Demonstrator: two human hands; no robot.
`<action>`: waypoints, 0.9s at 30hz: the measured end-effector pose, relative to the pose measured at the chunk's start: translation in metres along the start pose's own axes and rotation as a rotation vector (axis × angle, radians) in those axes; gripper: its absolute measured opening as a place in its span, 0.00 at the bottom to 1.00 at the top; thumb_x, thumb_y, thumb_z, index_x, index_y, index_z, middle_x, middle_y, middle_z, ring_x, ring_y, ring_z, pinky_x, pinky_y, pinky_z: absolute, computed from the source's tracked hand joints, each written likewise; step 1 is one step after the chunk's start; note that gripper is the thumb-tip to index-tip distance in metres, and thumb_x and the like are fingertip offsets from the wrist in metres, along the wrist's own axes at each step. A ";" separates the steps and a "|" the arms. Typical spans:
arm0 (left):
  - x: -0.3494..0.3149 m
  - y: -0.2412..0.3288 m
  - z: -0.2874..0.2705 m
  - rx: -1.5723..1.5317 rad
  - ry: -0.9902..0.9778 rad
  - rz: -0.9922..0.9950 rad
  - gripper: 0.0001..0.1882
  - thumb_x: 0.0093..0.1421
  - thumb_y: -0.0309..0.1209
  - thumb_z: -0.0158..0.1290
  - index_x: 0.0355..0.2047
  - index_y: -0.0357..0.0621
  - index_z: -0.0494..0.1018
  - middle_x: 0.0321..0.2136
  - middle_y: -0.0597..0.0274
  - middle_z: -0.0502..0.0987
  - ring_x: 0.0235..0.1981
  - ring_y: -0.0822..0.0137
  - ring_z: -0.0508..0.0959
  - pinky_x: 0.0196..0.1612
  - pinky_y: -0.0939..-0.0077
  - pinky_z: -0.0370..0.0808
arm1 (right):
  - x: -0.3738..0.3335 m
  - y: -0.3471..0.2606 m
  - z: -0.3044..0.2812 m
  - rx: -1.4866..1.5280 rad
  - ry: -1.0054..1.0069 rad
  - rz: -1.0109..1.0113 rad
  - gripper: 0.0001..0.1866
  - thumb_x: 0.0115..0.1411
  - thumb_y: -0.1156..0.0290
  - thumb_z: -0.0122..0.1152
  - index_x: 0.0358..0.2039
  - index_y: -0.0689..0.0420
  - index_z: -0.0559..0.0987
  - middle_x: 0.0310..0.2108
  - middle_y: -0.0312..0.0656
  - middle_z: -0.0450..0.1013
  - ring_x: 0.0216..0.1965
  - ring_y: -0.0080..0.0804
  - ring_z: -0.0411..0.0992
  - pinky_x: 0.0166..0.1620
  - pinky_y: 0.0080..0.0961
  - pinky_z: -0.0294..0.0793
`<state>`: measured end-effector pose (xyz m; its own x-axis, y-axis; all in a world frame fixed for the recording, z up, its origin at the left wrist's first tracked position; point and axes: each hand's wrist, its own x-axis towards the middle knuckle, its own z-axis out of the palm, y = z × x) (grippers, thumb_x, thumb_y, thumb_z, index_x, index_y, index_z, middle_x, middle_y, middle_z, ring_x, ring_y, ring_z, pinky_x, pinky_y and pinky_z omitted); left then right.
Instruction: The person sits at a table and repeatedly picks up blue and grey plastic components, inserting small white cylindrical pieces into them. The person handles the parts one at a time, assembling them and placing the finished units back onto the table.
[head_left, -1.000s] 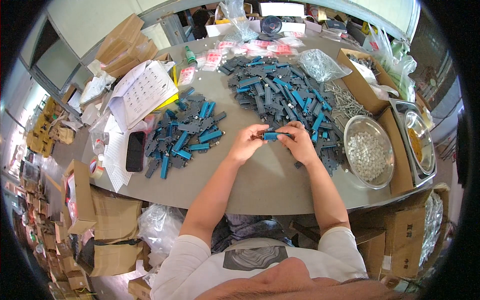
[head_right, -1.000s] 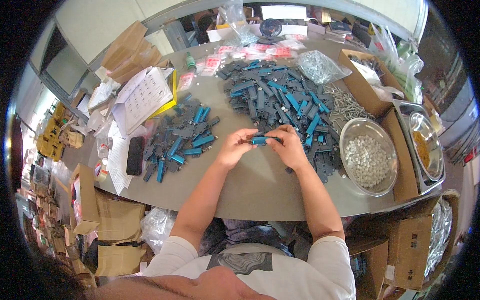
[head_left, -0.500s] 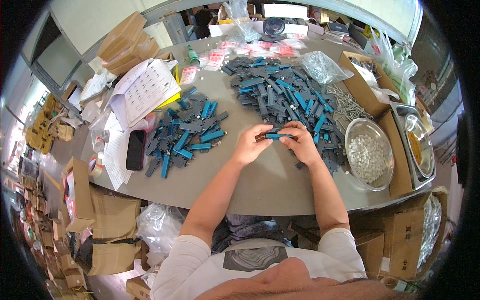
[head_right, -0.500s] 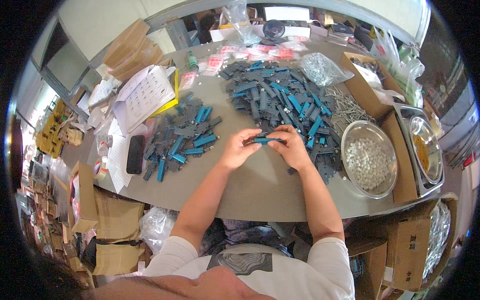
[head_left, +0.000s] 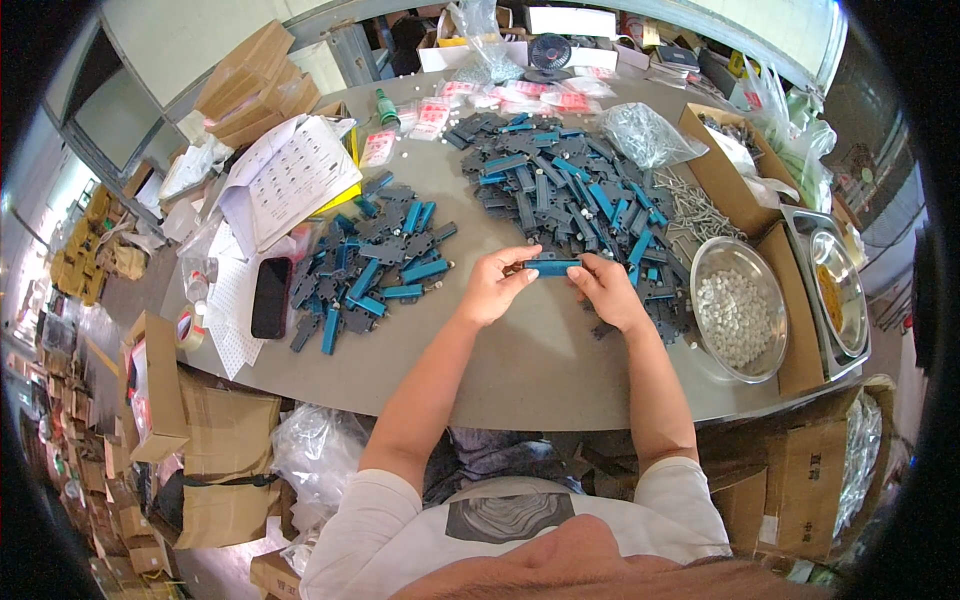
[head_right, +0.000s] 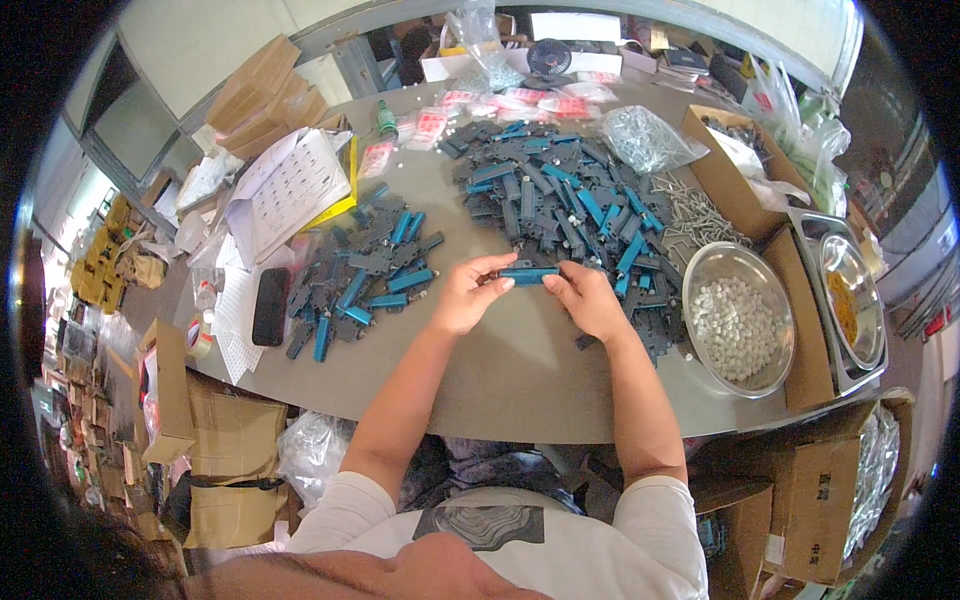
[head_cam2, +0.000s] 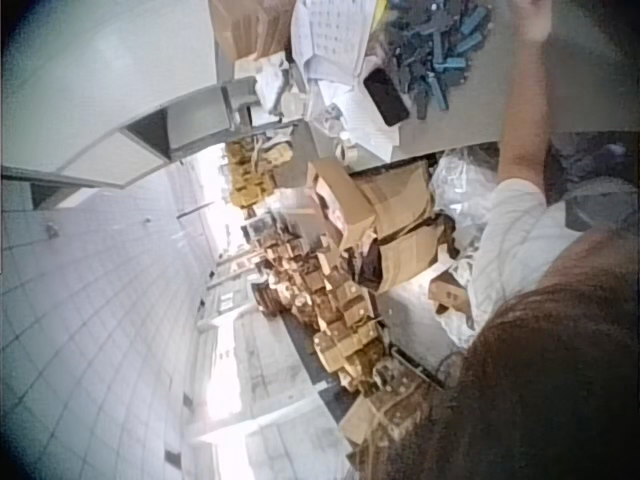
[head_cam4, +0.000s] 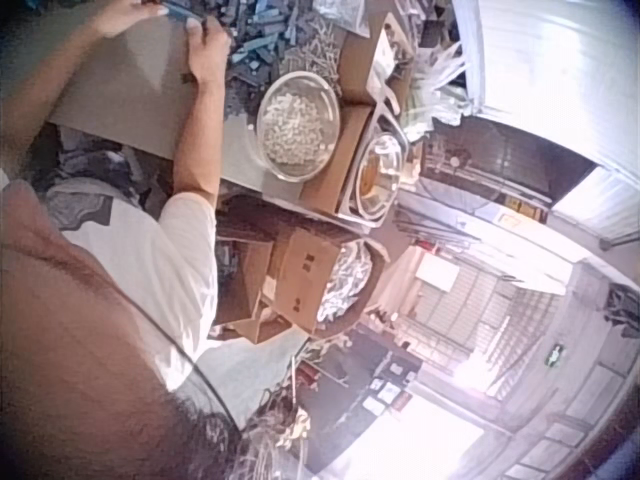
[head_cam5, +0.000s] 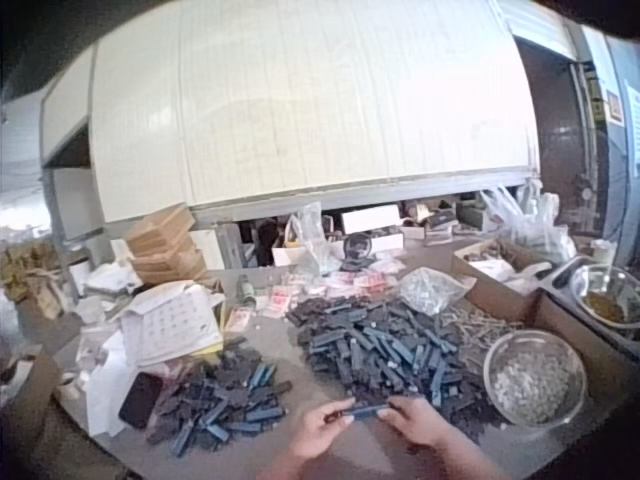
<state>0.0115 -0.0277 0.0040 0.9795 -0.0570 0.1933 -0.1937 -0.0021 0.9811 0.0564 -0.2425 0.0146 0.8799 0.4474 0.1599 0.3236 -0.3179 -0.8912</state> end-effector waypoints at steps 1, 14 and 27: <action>0.000 0.001 -0.001 -0.017 -0.004 -0.008 0.21 0.56 0.21 0.56 0.52 0.40 0.72 0.38 0.67 0.77 0.35 0.79 0.72 0.40 0.84 0.70 | 0.000 -0.003 -0.001 -0.045 0.004 -0.027 0.16 0.61 0.61 0.60 0.26 0.62 0.73 0.16 0.41 0.68 0.18 0.24 0.67 0.24 0.26 0.65; 0.013 -0.018 -0.053 0.317 0.722 0.117 0.18 0.52 0.20 0.58 0.45 0.38 0.76 0.33 0.63 0.78 0.27 0.76 0.75 0.34 0.79 0.74 | -0.001 -0.011 -0.035 -0.362 0.481 0.111 0.18 0.61 0.58 0.57 0.29 0.62 0.78 0.21 0.46 0.74 0.24 0.42 0.73 0.31 0.31 0.71; 0.000 -0.002 -0.001 1.319 0.444 0.269 0.18 0.52 0.38 0.58 0.45 0.54 0.76 0.49 0.62 0.69 0.53 0.59 0.65 0.53 0.54 0.54 | -0.008 0.001 -0.016 -0.774 0.304 0.003 0.24 0.41 0.68 0.72 0.41 0.55 0.76 0.37 0.44 0.74 0.41 0.46 0.72 0.44 0.39 0.72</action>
<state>0.0124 -0.0264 0.0023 0.7932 0.1081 0.5993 -0.0416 -0.9722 0.2304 0.0556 -0.2598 0.0195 0.9009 0.2355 0.3647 0.3712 -0.8534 -0.3660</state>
